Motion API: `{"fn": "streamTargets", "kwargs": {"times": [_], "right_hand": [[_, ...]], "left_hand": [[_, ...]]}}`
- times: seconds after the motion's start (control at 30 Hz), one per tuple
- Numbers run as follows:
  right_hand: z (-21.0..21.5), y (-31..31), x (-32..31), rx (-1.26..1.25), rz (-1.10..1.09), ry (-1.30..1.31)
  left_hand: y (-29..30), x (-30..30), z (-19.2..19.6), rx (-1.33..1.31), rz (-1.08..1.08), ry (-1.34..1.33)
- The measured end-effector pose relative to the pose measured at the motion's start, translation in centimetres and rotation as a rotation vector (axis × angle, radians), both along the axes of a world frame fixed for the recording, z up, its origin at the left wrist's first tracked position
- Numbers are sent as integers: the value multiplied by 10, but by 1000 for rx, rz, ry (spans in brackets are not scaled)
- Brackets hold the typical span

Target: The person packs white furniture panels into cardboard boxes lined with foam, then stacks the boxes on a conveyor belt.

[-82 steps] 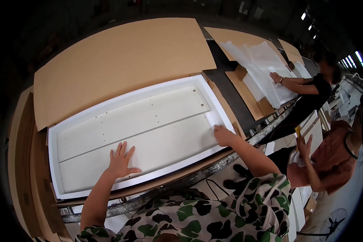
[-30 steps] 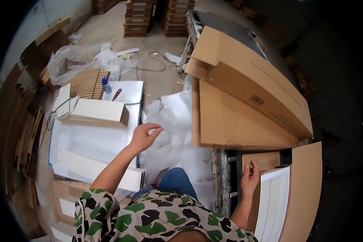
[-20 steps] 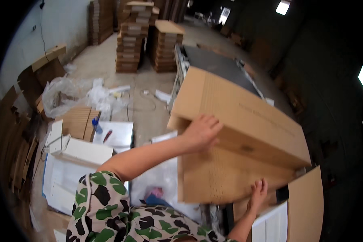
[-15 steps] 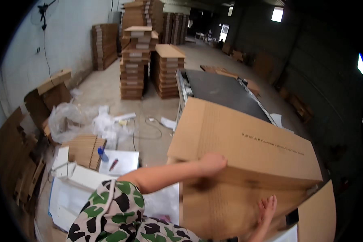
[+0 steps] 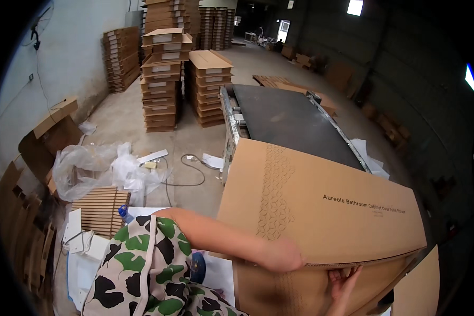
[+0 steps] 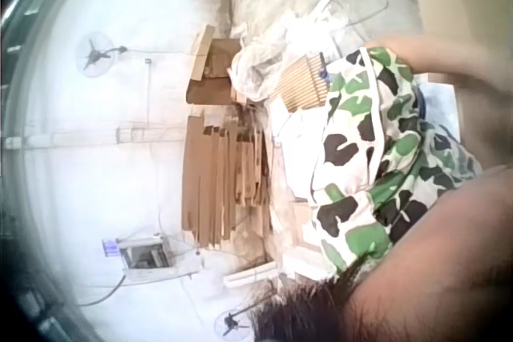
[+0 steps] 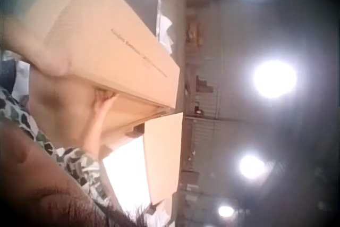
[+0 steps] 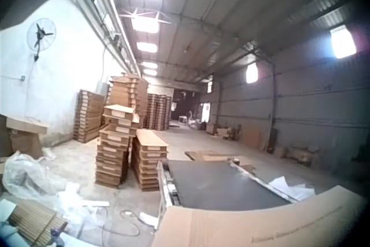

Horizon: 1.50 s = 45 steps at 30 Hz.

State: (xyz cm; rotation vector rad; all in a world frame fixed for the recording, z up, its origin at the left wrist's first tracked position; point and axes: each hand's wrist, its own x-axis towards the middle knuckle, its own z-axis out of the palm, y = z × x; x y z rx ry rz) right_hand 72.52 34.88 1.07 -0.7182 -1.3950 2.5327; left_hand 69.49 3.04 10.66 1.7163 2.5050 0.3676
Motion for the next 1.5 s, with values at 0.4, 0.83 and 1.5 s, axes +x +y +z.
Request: {"fn": "streamTargets", "kwargs": {"times": [0.4, 0.83, 1.5], "right_hand": [[7, -290, -186, -60, 163, 90], [78, -292, -204, 1735, 169, 261], [5, -129, 184, 1357, -434, -1194]], "left_hand": [[-283, -123, 33, -129, 306, -18], [-336, -418, -96, 389, 555, 161], [-114, -147, -170, 248, 255, -2021]]}}
